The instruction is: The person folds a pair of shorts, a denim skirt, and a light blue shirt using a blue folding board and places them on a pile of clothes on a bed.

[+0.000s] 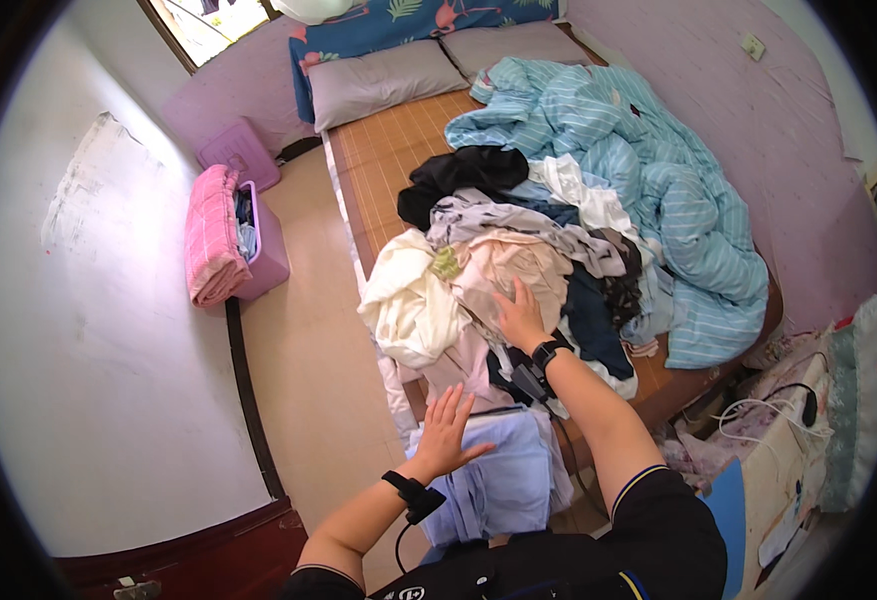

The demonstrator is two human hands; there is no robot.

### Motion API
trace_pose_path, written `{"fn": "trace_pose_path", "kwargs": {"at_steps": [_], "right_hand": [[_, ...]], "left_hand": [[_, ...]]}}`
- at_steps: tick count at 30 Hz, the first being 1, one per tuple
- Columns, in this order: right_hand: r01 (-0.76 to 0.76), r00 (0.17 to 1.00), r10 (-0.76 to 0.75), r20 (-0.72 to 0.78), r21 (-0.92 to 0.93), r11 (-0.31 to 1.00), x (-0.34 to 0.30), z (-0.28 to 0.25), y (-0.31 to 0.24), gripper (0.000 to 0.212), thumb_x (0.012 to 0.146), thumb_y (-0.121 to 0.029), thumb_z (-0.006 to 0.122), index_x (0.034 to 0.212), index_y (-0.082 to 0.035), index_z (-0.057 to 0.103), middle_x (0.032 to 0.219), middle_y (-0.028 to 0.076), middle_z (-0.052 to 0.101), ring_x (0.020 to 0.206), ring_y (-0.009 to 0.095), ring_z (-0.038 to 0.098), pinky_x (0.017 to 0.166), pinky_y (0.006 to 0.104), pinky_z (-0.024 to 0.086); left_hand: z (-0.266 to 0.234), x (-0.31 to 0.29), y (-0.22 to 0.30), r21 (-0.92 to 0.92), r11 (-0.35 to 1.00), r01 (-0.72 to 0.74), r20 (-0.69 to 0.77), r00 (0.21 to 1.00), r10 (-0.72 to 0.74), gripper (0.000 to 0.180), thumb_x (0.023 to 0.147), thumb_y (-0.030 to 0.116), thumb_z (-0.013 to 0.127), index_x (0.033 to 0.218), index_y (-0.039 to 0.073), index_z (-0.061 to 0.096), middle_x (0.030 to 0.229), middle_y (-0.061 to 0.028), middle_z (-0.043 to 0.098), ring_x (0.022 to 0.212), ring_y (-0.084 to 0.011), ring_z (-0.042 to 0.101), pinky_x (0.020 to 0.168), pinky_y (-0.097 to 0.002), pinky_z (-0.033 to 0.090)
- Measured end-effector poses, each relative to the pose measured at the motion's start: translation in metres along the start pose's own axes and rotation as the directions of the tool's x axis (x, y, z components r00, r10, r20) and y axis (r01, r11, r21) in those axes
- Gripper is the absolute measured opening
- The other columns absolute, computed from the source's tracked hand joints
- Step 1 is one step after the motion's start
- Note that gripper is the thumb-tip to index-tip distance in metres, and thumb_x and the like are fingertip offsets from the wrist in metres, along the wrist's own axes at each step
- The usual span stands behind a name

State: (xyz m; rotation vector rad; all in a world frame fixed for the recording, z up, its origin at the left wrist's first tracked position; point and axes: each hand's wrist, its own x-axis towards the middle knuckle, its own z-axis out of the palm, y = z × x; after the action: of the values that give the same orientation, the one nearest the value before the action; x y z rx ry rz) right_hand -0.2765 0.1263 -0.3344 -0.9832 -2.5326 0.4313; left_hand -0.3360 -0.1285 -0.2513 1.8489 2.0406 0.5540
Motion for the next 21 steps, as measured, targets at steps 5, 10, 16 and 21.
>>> {"fn": "trace_pose_path", "kwargs": {"at_steps": [5,10,16,21], "right_hand": [[-0.205,0.965,0.203,0.168,-0.008,0.979,0.04,0.033,0.005,0.033,0.07,-0.009,0.053,0.103,-0.009,0.056,0.127,0.015,0.035,0.11,0.033,0.038,0.092,0.0454,0.031],[-0.277,0.956,0.236,0.176,0.266,0.923,0.034,0.016,0.009,0.013,0.069,-0.01,0.054,0.075,-0.004,0.064,0.083,0.012,0.061,0.078,0.027,0.058,0.074,0.0357,0.044],[-0.427,0.899,0.184,0.398,0.697,0.576,-0.017,-0.079,-0.014,0.013,0.071,-0.009,0.06,0.078,0.0,0.065,0.068,0.004,0.062,0.06,0.008,0.054,0.057,0.0217,0.044],[-0.338,0.94,0.096,0.328,0.85,0.405,-0.07,-0.207,-0.041,0.01,0.076,-0.001,0.059,0.083,0.003,0.063,0.078,0.003,0.06,0.071,0.008,0.054,0.065,0.0196,0.042]], "left_hand": [[-0.001,0.015,-0.021,-0.043,0.997,0.069,-0.107,0.992,-0.074,0.072,0.073,0.036,0.065,0.125,-0.001,0.033,0.13,-0.0226,0.03,0.119,-0.0376,0.03,0.098,-0.0438,0.026],[0.012,-0.003,-0.047,-0.191,0.975,0.111,-0.224,0.962,-0.153,0.059,0.074,0.028,0.064,0.119,-0.002,0.039,0.124,-0.0219,0.038,0.113,-0.0366,0.038,0.093,-0.0402,0.033],[0.0,0.032,-0.031,-0.444,0.875,0.192,-0.137,0.951,-0.278,0.05,0.078,0.027,0.06,0.113,-0.004,0.044,0.116,-0.0221,0.046,0.106,-0.0327,0.047,0.085,-0.0374,0.041],[-0.005,0.079,0.005,-0.891,0.05,0.451,0.387,0.812,-0.436,0.066,0.08,0.036,0.059,0.125,-0.002,0.029,0.115,-0.0172,0.046,0.101,-0.026,0.05,0.073,-0.0358,0.049]]}}
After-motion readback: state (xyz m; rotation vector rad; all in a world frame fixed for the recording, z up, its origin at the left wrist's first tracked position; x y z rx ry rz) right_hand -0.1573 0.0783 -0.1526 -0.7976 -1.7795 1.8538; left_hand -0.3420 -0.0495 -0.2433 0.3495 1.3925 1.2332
